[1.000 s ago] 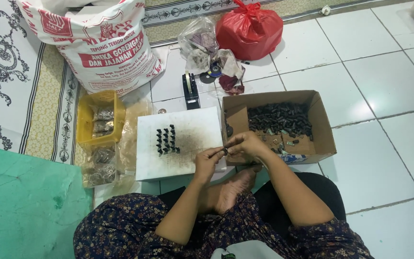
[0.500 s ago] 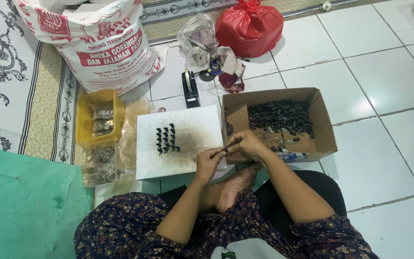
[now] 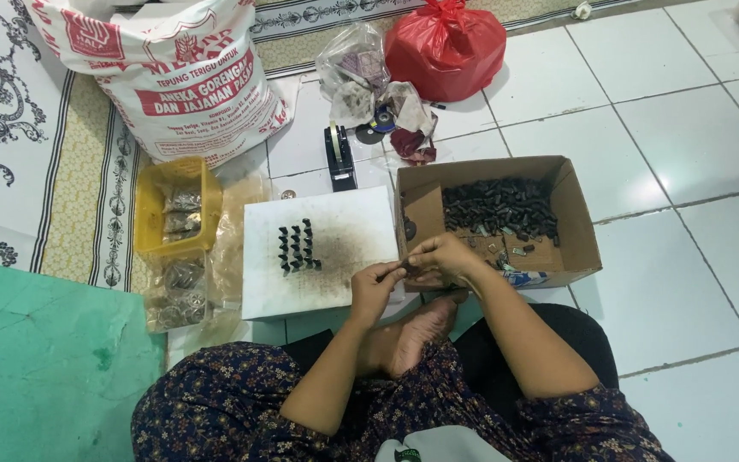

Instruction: The person sits on the floor and repeatedly picks small dark metal parts from a cardboard box, then places them onto a white board. The person handles the parts one at a time, arranging them in rows on the board.

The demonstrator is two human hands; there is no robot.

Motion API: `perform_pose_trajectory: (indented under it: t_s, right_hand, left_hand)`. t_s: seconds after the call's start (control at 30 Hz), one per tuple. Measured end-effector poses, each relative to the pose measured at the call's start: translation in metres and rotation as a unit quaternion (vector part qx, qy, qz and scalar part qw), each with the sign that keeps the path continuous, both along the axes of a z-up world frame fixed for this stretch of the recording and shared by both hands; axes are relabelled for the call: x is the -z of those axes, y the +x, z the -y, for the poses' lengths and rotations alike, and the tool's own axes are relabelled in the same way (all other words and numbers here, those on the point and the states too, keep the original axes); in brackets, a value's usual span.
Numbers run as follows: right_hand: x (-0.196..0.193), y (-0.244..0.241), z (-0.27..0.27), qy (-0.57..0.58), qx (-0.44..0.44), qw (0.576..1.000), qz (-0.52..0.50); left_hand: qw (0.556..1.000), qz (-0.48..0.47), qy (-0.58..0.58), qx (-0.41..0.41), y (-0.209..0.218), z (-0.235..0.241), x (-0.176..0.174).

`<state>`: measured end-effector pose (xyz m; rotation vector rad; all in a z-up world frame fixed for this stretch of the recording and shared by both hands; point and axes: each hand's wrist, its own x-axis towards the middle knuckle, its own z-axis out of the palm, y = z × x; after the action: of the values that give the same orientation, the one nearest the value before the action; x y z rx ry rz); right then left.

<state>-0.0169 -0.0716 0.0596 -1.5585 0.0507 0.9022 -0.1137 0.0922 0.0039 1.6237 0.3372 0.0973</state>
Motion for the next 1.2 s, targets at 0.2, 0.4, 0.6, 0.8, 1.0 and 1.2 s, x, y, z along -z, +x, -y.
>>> perform_pose_trajectory:
  t_s: [0.2, 0.4, 0.6, 0.8, 1.0, 1.2]
  right_hand:
    - [-0.01, -0.009, -0.009, -0.045, -0.003, 0.997, 0.055]
    - [-0.003, -0.012, -0.012, -0.057, -0.011, 0.995, 0.079]
    - [-0.016, -0.016, -0.022, -0.054, 0.0, 0.988, 0.144]
    - [-0.027, -0.016, -0.06, 0.084, 0.038, 0.978, 0.188]
    - [-0.024, -0.028, -0.113, 0.021, 0.034, 0.964, 0.263]
    - [0.047, -0.022, -0.154, -0.129, -0.052, 0.909, 0.393]
  left_hand:
    - [1.0, -0.009, 0.008, -0.02, -0.001, 0.003, -0.003]
    - [0.999, -0.004, 0.022, -0.027, 0.0, 0.004, -0.003]
    - [0.997, -0.05, -0.012, -0.058, -0.005, 0.001, -0.031]
    - [0.996, -0.028, 0.007, -0.087, 0.001, -0.039, -0.084]
    - [0.966, 0.007, 0.257, -0.03, -0.015, -0.117, -0.099]
    - [0.917, -0.065, 0.394, 0.018, -0.029, -0.146, -0.072]
